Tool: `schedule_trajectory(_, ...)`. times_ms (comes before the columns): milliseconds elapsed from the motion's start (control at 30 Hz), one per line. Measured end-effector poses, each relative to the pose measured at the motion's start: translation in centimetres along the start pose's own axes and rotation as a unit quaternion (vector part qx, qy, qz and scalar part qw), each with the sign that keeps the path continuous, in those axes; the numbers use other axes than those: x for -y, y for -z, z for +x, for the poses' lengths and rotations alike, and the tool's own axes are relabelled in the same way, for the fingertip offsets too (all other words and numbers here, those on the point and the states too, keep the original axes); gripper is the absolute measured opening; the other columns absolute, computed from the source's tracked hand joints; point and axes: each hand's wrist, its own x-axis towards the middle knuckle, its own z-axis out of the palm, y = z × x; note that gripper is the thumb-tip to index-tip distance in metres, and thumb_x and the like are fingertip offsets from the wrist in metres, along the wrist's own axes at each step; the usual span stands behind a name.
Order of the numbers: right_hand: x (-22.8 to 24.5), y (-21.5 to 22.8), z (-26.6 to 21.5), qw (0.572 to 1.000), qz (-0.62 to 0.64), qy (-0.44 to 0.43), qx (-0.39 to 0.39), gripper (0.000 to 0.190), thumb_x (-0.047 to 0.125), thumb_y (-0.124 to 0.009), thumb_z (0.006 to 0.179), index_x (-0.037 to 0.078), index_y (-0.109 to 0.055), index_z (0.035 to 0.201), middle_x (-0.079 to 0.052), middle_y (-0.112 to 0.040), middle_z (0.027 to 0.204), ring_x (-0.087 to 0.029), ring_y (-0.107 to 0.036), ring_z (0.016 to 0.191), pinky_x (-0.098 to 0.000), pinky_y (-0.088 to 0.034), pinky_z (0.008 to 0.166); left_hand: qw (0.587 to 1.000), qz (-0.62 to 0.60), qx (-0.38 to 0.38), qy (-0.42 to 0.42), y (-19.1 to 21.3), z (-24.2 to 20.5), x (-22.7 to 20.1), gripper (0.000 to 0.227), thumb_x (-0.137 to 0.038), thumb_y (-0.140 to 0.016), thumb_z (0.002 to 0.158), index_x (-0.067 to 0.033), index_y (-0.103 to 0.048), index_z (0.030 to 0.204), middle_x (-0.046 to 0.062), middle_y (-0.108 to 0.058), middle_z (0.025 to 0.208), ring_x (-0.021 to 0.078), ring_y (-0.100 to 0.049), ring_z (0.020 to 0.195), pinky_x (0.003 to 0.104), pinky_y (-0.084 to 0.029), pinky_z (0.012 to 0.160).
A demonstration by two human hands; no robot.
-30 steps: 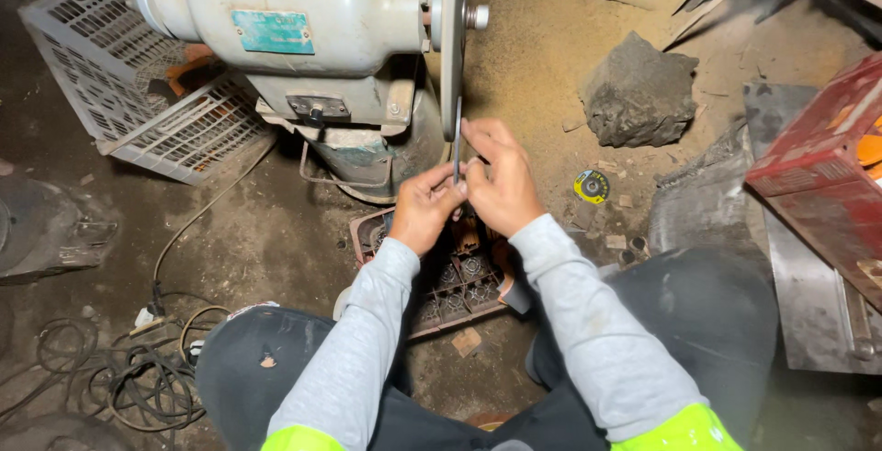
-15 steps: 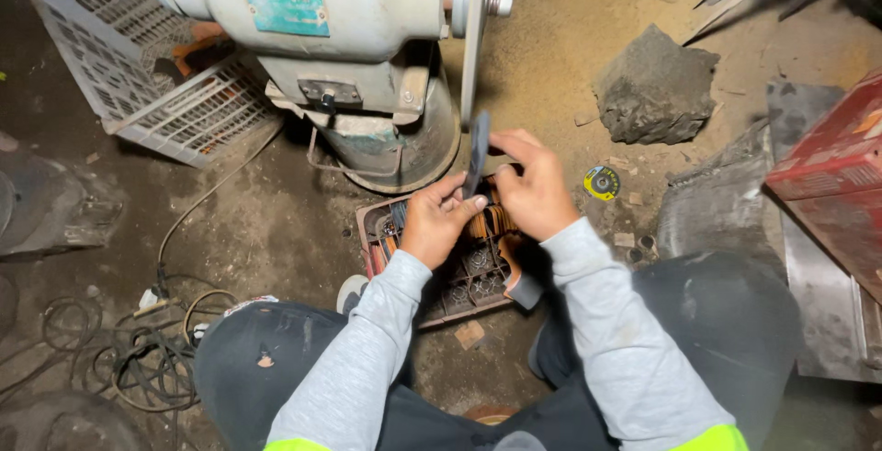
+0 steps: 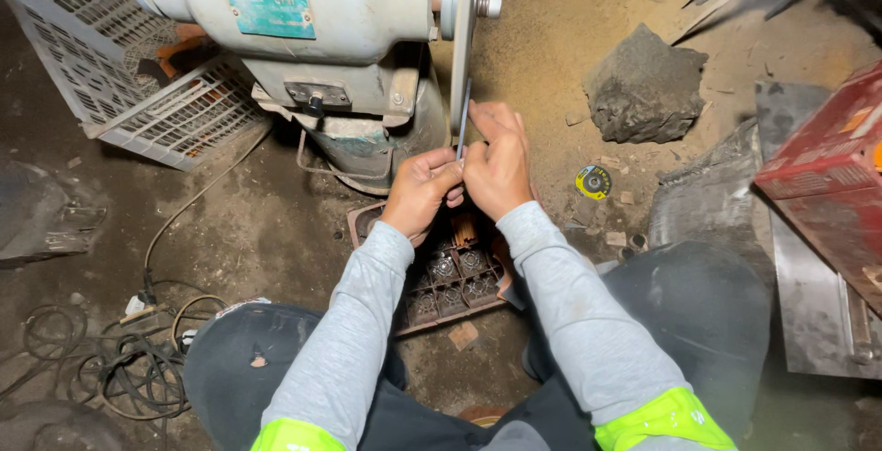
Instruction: The person sits on the floor and uses a bench grinder to sharpen several small metal pieces. They pick up each piece from a red crate, hold it against the spinning wheel, and then place it back into the crate.
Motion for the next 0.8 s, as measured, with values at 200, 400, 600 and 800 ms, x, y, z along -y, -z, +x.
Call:
schedule_trajectory(200, 1.1, 1.7, -3.2, 0.997, 0.025, 0.040, 0.054, 0.043, -0.005, -0.051, 0.079, -0.008, -0.069, 0.119, -0.021, -0.066, 0.115, -0.036, -0.061, 0.109, -0.0412, -0.049, 0.100, 0.993, 0.112, -0.045, 0.009, -1.1, -4.8, 0.8, 0.026, -0.013, -0.071, 0.093, 0.0017, -0.070, 0.114, -0.001, -0.066, 0.078, 0.0065, -0.052, 0.060, 0.023, -0.043, 0.054)
schedule_trajectory(400, -0.2, 6.8, -5.3, 0.902, 0.184, -0.175, 0.348, 0.037, 0.004, -0.063, 0.087, -0.002, -0.065, 0.123, -0.014, -0.071, 0.102, -0.018, -0.062, 0.090, -0.0334, -0.053, 0.082, 0.865, 0.478, -0.099, -0.118, -5.1, -8.5, 2.4, 0.035, -0.021, -0.086, 0.078, 0.0007, -0.070, 0.101, 0.007, -0.066, 0.068, 0.0152, -0.065, 0.059, 0.030, -0.054, 0.057)
schedule_trajectory(600, -1.5, 8.3, -4.6, 0.949, 0.129, -0.098, 0.270, 0.037, -0.001, -0.063, 0.086, -0.006, -0.066, 0.123, -0.006, -0.074, 0.105, -0.011, -0.068, 0.096, -0.0255, -0.055, 0.083, 0.754, 0.609, -0.101, -0.224, -5.6, -9.1, -0.3, 0.045, -0.032, -0.093, 0.074, -0.0007, -0.065, 0.091, 0.017, -0.066, 0.083, 0.0341, -0.067, 0.079, 0.042, -0.054, 0.073)
schedule_trajectory(800, -1.7, 8.5, -3.2, 0.919, 0.210, -0.218, 0.253, 0.034, 0.003, -0.065, 0.093, -0.007, -0.066, 0.126, -0.012, -0.070, 0.094, -0.014, -0.064, 0.082, -0.0271, -0.054, 0.072, 0.758, 0.594, -0.095, -0.251, -4.4, -7.3, -1.1, 0.070, -0.026, -0.090, 0.073, 0.0072, -0.061, 0.127, 0.024, -0.068, 0.109, 0.0373, -0.068, 0.097, 0.041, -0.055, 0.084)
